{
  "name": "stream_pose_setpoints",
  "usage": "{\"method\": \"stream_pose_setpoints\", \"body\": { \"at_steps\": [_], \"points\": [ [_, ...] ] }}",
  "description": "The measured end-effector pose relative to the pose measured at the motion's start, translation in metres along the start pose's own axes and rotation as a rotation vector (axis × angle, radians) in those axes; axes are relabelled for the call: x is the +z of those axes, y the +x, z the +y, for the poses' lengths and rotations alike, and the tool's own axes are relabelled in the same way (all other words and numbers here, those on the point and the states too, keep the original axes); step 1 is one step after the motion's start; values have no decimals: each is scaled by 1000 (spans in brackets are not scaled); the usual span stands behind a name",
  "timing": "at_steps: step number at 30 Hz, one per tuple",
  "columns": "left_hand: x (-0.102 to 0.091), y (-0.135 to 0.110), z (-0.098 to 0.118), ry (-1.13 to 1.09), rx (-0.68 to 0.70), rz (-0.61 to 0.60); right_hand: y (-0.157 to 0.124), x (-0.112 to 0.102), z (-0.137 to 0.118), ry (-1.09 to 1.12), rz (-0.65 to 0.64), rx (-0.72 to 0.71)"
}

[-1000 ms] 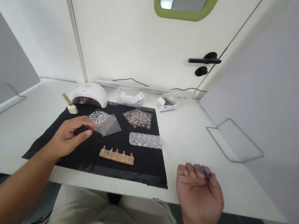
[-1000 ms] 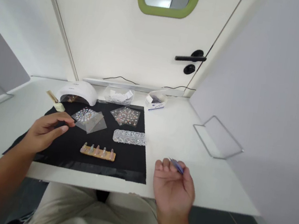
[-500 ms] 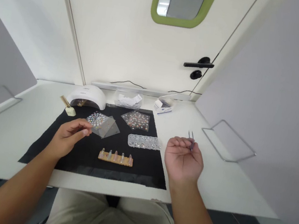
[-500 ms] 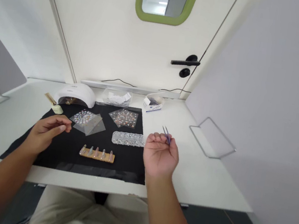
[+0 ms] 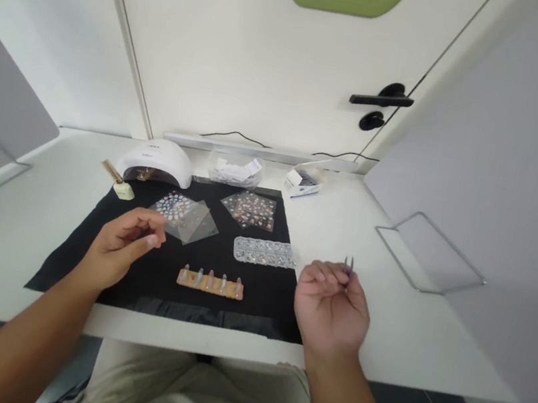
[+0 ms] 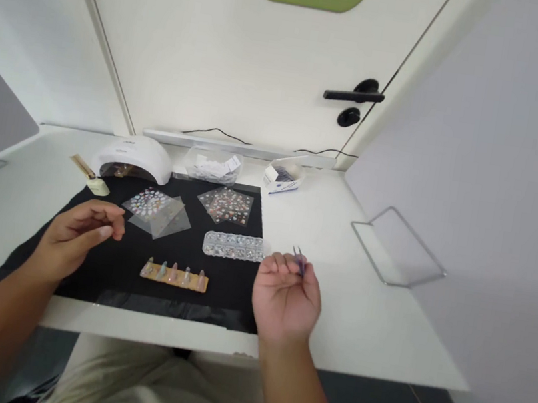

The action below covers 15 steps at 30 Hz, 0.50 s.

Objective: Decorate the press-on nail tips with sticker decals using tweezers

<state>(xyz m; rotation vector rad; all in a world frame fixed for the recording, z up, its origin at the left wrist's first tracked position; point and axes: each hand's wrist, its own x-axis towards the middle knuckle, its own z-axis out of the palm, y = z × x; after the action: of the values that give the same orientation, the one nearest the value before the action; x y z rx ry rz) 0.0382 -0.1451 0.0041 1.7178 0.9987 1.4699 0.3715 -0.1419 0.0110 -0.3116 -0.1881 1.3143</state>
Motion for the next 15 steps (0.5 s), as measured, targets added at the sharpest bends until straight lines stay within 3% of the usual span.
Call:
{"method": "stream_pose_setpoints", "body": {
  "at_steps": [6, 15],
  "points": [
    [0, 1, 1, 33, -17, -14, 10, 19, 13, 26, -8, 31],
    [3, 0, 6, 105, 14, -52, -38, -22, -16, 14, 4, 18]
  ]
}}
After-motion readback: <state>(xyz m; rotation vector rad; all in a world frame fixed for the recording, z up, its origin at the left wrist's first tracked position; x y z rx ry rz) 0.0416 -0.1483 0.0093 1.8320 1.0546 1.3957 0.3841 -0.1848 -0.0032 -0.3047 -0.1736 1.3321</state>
